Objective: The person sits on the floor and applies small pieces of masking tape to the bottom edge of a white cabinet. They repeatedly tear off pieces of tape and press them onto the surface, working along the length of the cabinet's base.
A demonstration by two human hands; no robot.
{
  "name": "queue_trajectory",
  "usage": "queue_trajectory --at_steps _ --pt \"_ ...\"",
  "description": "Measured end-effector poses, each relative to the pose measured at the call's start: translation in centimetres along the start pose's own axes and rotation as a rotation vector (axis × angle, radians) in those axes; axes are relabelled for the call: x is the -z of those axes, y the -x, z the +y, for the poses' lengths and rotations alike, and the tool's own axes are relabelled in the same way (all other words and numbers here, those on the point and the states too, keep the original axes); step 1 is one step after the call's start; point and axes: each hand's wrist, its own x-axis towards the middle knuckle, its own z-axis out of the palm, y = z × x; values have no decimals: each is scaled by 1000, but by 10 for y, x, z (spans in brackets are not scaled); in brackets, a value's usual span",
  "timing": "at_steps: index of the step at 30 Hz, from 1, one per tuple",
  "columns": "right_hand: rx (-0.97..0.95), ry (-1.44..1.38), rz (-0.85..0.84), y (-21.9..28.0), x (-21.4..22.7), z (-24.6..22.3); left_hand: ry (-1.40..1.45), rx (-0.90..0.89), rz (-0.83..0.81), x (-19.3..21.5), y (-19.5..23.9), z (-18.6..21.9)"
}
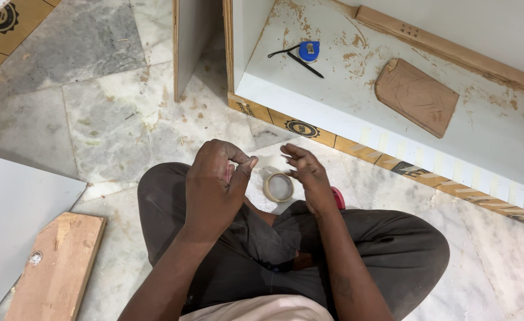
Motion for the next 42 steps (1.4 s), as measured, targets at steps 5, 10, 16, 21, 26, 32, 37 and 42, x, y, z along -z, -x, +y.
queue_trajectory --at_steps 5,10,16,21,26,32,37,42 --pt "83 -200 -78 0 -27 -37 10 62 -14 1 0 -3" --pt "6 -188 10 -4 -42 -37 46 114 -38 3 0 -5" --pt "-9 -217 -21 -9 -57 -48 90 142 -90 1 3 -5" --pt "-13 -320 -67 -14 -64 -43 106 104 -91 3 3 -4" --pt "-36 -347 7 -15 -60 -31 99 134 -84 6 2 0" --pt "-60 -338 91 -19 -55 -29 97 144 -30 8 -5 -20" --pt "-140 -229 137 -33 -57 -22 159 101 -23 7 -25 -86" --pt "-212 -126 154 -63 -74 0 202 286 -75 -3 -55 -162"
